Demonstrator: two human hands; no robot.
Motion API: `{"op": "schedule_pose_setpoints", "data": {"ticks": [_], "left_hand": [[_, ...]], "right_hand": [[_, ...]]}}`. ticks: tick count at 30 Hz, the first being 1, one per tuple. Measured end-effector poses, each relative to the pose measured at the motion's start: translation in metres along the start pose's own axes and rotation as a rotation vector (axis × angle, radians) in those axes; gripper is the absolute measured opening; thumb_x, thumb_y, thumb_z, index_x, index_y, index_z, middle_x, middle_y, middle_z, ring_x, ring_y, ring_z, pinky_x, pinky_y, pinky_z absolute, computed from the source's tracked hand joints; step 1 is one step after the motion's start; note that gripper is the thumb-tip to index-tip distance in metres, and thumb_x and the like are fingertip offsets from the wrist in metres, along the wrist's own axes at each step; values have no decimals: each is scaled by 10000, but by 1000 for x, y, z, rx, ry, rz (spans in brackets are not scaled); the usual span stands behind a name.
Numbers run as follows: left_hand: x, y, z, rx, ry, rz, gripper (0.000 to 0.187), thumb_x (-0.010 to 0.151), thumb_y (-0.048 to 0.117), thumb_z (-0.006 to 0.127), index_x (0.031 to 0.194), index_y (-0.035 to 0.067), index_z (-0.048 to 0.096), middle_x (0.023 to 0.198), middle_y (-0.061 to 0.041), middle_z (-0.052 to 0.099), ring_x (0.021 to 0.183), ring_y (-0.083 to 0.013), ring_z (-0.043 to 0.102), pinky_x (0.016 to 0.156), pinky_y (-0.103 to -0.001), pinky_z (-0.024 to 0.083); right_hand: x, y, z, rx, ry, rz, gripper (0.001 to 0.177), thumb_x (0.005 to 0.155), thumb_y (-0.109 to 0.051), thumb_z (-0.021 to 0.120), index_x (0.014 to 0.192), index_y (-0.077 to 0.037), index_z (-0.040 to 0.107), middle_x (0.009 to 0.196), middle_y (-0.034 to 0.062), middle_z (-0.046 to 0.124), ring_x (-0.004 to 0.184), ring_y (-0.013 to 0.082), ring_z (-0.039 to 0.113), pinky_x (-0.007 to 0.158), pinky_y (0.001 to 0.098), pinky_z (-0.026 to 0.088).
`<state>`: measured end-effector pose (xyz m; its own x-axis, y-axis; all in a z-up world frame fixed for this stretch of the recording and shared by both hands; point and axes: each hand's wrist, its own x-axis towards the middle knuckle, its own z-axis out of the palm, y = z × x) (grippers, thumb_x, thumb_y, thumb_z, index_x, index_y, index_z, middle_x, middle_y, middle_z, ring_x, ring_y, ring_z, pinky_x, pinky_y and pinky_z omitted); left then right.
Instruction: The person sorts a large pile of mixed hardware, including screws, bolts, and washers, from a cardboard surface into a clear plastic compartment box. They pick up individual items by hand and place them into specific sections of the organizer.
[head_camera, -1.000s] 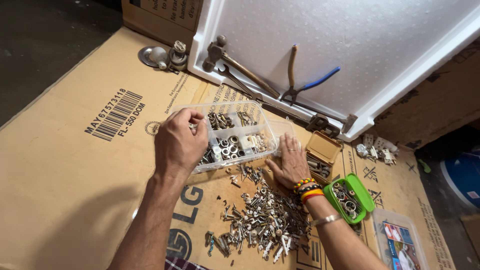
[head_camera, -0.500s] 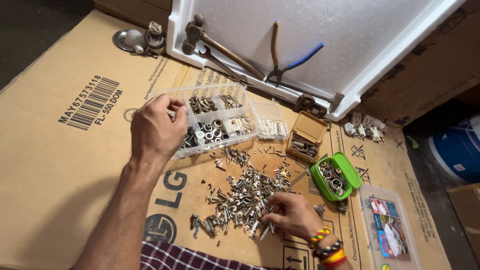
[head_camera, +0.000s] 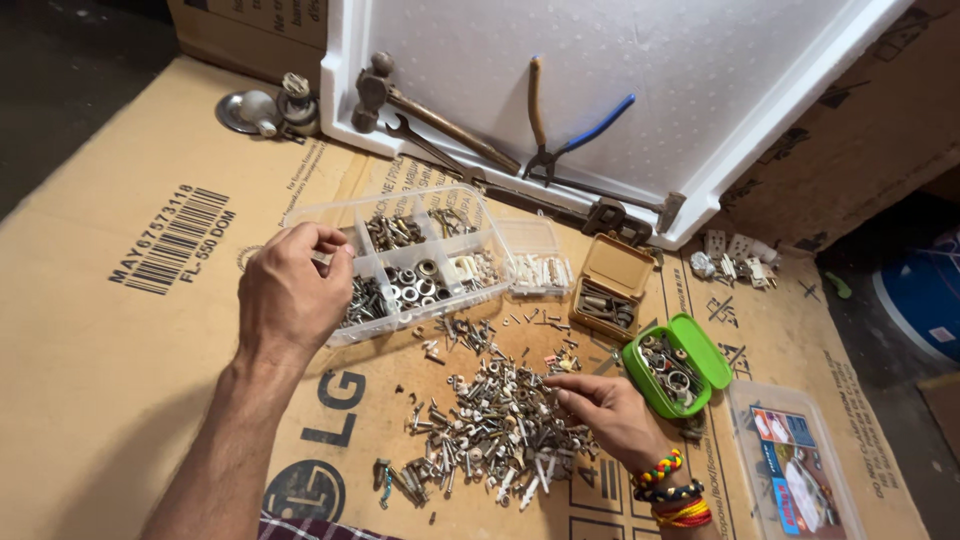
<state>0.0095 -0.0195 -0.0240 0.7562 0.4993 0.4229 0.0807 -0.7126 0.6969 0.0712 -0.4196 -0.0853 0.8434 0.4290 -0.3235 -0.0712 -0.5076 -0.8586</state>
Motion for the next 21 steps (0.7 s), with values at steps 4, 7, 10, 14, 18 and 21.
{"op": "schedule_pose_setpoints", "data": {"ticks": [4,7,10,14,18,21], "left_hand": [[1,-1,-2,2,22,-6,105,879,164,710,916,71,743,919,-118,758,802,-303,724,739,-436,564],[1,-1,-1,-19,27,-15,104,873,160,715,914,68,740,908,-119,759,793,-298,724,736,-430,566],[3,-4,1,-59,-5,-72,104,892,164,698,925,72,730,909,-109,762,750,-266,733,721,-398,582],[5,-6,7,-84,18,-73,90,906,165,690,905,87,734,894,-96,770,708,-232,740,723,-376,590],[5,-6,2,-138,57,-83,87,902,154,680,899,87,736,892,-98,773,719,-238,745,694,-381,597],[5,-6,-3,-163,121,-81,98,882,161,699,888,68,732,887,-114,772,739,-264,737,693,-402,592]], "right_hand": [[14,21,11,174,86,11,315,943,-113,645,1227,-42,761,838,54,747,700,101,680,641,253,578],[17,31,21,227,168,75,285,920,-106,670,1187,-41,745,831,65,749,688,106,700,617,245,577],[18,38,40,438,199,122,246,910,-88,698,1133,9,739,826,72,734,660,116,668,573,245,552],[18,25,75,534,161,132,228,901,-98,721,1086,30,758,771,80,718,612,125,639,519,255,530],[48,-33,84,94,302,52,235,889,-157,745,1092,-45,782,808,75,773,617,109,648,532,250,523],[80,-85,84,-78,356,-59,254,881,-206,718,1111,-117,775,885,28,804,684,85,721,586,253,602]]}}
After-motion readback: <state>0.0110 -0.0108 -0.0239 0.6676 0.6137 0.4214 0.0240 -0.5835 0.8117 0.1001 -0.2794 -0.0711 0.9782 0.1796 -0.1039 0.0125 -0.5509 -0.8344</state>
